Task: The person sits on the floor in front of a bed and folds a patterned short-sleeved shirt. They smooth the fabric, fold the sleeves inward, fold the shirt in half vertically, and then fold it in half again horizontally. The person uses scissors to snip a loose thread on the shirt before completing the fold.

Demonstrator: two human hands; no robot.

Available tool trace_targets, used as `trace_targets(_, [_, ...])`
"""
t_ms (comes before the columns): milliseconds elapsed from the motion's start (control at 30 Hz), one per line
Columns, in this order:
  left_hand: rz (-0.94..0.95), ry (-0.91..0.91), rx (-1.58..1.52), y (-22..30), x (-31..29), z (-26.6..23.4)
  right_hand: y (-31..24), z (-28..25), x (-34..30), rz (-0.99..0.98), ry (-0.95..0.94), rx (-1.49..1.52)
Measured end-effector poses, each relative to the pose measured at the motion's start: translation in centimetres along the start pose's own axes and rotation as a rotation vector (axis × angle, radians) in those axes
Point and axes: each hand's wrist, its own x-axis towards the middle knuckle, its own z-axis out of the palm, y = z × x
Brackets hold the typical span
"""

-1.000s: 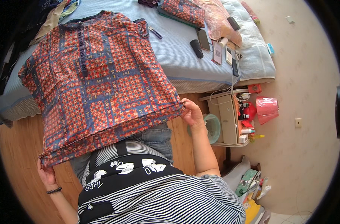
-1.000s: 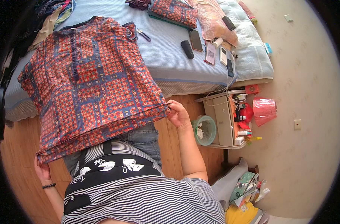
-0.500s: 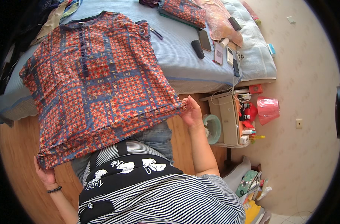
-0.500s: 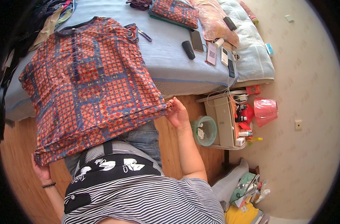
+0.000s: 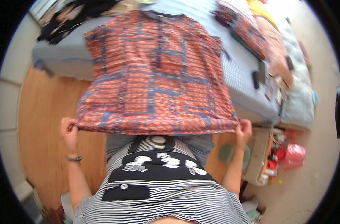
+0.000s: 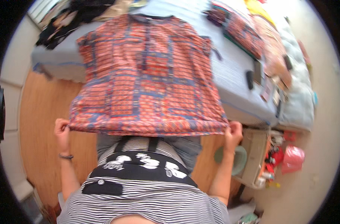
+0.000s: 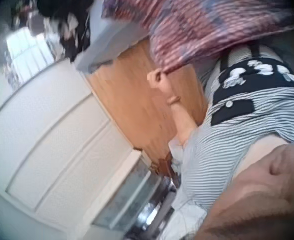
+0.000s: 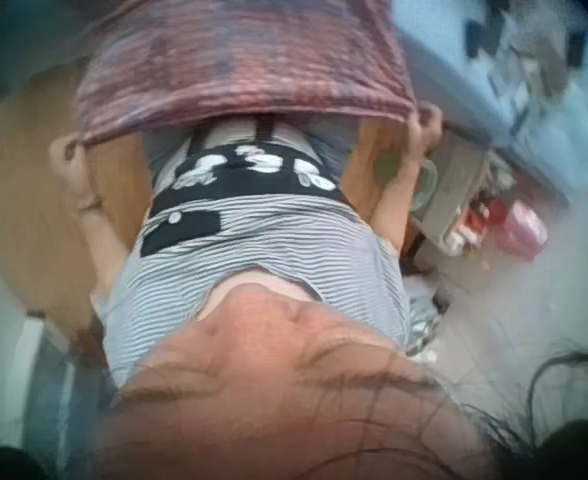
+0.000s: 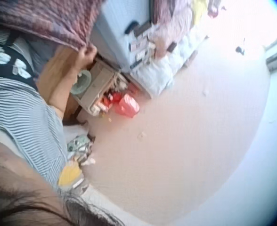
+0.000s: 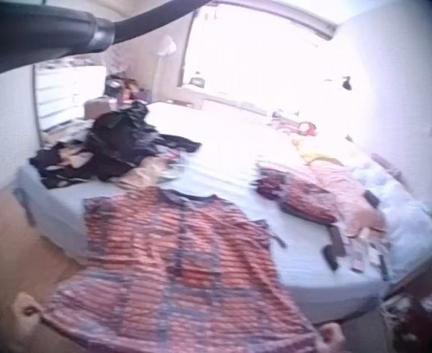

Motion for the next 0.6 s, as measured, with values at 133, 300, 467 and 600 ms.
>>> trace_targets(133, [-0.117, 0.326, -0.274, 3.0, -0.9, 2.0, 2.2, 1.3, -0.8, -0.233, 0.163, -0.18])
trace_targets(300, [-0.093, 0.294, -0.217, 3.7, -2.4, 1.8, 7.4, 2.3, -1.2, 0.285, -0.038, 0.626])
trace_targets(467, [-0.053, 0.31, -0.283, 4.3, -2.6, 1.1, 9.4, 1.9, -1.2, 0.428, -0.207, 0.858])
trace_targets(600, [-0.004, 0.316, -0.285, 4.5, -2.3, 1.1, 10.0, 2.2, -1.0, 0.445, -0.292, 0.86])
